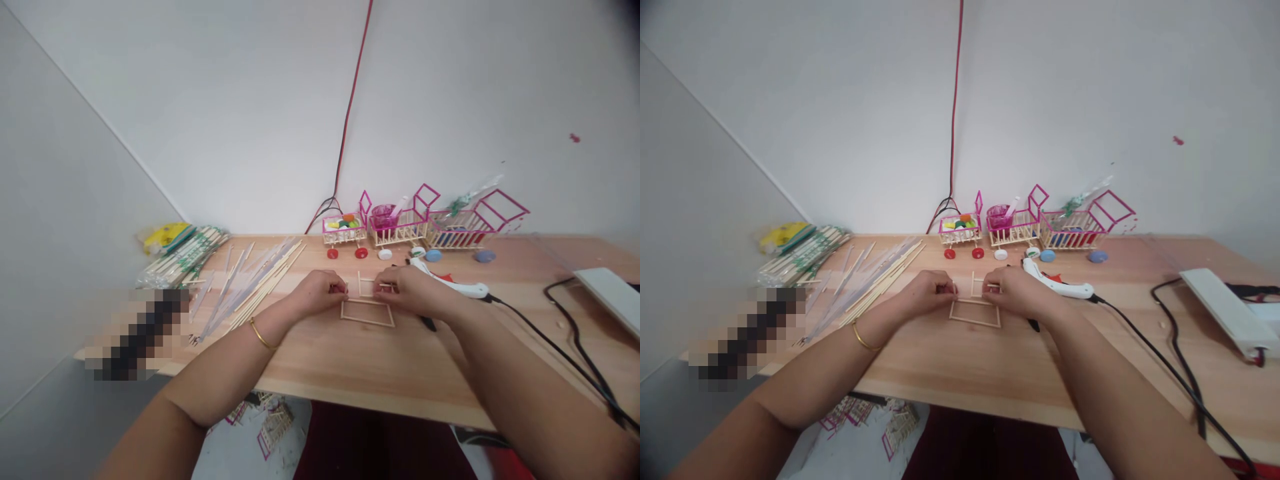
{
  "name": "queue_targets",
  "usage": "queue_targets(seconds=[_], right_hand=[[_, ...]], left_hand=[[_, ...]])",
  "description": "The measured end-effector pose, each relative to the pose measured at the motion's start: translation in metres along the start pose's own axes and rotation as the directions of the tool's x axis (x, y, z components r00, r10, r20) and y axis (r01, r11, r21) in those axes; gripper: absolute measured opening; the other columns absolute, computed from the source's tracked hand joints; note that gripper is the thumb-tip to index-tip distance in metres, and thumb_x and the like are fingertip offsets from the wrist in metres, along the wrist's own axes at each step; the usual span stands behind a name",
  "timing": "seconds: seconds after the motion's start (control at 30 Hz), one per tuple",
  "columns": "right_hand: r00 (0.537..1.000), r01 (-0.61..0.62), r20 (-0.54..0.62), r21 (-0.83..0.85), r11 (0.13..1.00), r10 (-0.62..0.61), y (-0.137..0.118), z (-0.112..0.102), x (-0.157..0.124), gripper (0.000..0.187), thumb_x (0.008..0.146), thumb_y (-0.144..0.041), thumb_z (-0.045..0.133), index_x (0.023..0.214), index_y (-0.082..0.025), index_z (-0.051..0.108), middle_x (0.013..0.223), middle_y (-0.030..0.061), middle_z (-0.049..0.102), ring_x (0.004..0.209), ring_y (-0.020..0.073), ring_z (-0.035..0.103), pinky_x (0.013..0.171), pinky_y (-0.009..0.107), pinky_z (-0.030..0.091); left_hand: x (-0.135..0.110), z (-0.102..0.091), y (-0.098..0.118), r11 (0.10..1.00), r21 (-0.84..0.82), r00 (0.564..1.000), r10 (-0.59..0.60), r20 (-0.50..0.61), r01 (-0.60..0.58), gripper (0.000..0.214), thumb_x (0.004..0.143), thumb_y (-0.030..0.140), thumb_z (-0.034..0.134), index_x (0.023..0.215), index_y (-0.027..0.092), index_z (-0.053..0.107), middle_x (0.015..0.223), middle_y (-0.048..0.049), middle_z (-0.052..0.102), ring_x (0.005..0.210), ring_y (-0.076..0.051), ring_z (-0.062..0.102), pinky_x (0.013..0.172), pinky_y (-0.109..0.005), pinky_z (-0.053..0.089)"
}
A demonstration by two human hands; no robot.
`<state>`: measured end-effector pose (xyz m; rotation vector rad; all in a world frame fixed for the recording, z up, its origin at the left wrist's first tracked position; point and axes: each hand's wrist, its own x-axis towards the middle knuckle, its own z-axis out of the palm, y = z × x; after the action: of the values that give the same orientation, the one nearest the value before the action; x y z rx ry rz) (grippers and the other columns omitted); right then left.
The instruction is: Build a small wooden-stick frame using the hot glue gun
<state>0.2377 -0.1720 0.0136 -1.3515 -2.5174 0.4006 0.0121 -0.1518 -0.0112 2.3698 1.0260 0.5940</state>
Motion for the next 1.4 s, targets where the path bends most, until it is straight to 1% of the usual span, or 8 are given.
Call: queue_targets(seconds=[0.13,0.3,0.47,0.6,0.73,0.87,1.07,1.4], right_hand=[[0.998,0.006,0.067,-0.057,0.998,-0.002,0.0,0.008,0.001,0.012,0.071,-0.024,0.054,0.071,-0.022,0.067,0.071,0.003,0.066,0.065,0.0164,0.056,0.059,0.025,0.037],[0.997,0.006,0.073,-0.133,0.991,0.003,0.002,0.018,0.003,0.015,0.073,-0.024,0.052,0.067,-0.021,0.065,0.068,0.0035,0.066,0.062,0.0156,0.055,0.057,0.024,0.035],[0.996,-0.001,0.088,-0.182,0.983,0.017,0.001,0.018,0.004,0.017,0.075,-0.024,0.048,0.07,-0.018,0.064,0.072,0.0058,0.065,0.064,0.0153,0.054,0.058,0.023,0.034],[0.994,-0.044,0.09,-0.186,0.982,0.062,0.001,0.016,0.004,0.018,0.076,-0.027,0.048,0.072,-0.018,0.063,0.077,0.0064,0.066,0.066,0.0155,0.054,0.06,0.023,0.034],[0.994,-0.064,0.076,-0.196,0.979,0.08,0.002,0.017,0.005,0.018,0.076,-0.027,0.048,0.071,-0.018,0.062,0.077,0.0062,0.065,0.068,0.016,0.055,0.061,0.023,0.034],[0.994,-0.069,0.075,-0.202,0.977,0.085,0.004,0.018,0.006,0.018,0.076,-0.027,0.048,0.071,-0.018,0.062,0.076,0.0061,0.065,0.068,0.0162,0.055,0.061,0.024,0.034],[0.995,-0.054,0.072,-0.166,0.985,0.067,0.007,0.02,0.005,0.017,0.075,-0.029,0.049,0.072,-0.019,0.062,0.076,0.0056,0.065,0.068,0.0161,0.055,0.062,0.024,0.034],[0.994,-0.065,0.076,-0.152,0.986,0.077,0.003,0.016,0.004,0.018,0.076,-0.028,0.047,0.07,-0.018,0.061,0.074,0.006,0.065,0.065,0.0153,0.053,0.058,0.023,0.034]], left_hand=[[0.0,0.0,0.0,1.0,0.011,1.0,0.008,0.0,-0.008,0.01,0.072,0.022,0.061,0.074,0.014,0.066,0.068,-0.0006,0.058,0.063,-0.009,0.051,0.059,-0.02,0.037],[0.0,0.0,-0.002,0.999,0.033,1.0,0.026,0.004,-0.026,0.01,0.072,0.022,0.06,0.074,0.014,0.066,0.068,-0.0003,0.058,0.064,-0.009,0.051,0.06,-0.019,0.037],[0.001,0.002,-0.004,0.999,0.026,1.0,0.02,-0.001,-0.02,0.01,0.072,0.022,0.06,0.075,0.015,0.066,0.068,0.0,0.058,0.064,-0.009,0.051,0.06,-0.019,0.037],[0.001,0.005,-0.004,1.0,0.011,1.0,0.019,-0.004,-0.019,0.01,0.072,0.022,0.06,0.074,0.014,0.066,0.069,-0.0005,0.059,0.064,-0.009,0.052,0.06,-0.019,0.038],[0.002,0.006,-0.004,1.0,0.005,1.0,0.019,-0.024,-0.019,0.009,0.072,0.02,0.06,0.074,0.014,0.066,0.07,-0.001,0.059,0.064,-0.009,0.051,0.061,-0.019,0.038],[0.003,0.005,-0.004,1.0,-0.01,1.0,0.001,-0.027,-0.002,0.009,0.072,0.02,0.06,0.073,0.014,0.066,0.069,-0.0005,0.059,0.063,-0.009,0.051,0.06,-0.019,0.037],[0.004,0.005,-0.004,0.999,-0.04,1.0,-0.016,-0.027,0.015,0.009,0.072,0.021,0.06,0.071,0.013,0.065,0.067,0.0001,0.057,0.062,-0.009,0.049,0.058,-0.019,0.036],[0.004,0.004,-0.004,0.997,-0.063,0.999,-0.038,-0.023,0.037,0.011,0.072,0.022,0.059,0.073,0.013,0.066,0.069,-0.0003,0.058,0.062,-0.009,0.049,0.057,-0.019,0.035]])
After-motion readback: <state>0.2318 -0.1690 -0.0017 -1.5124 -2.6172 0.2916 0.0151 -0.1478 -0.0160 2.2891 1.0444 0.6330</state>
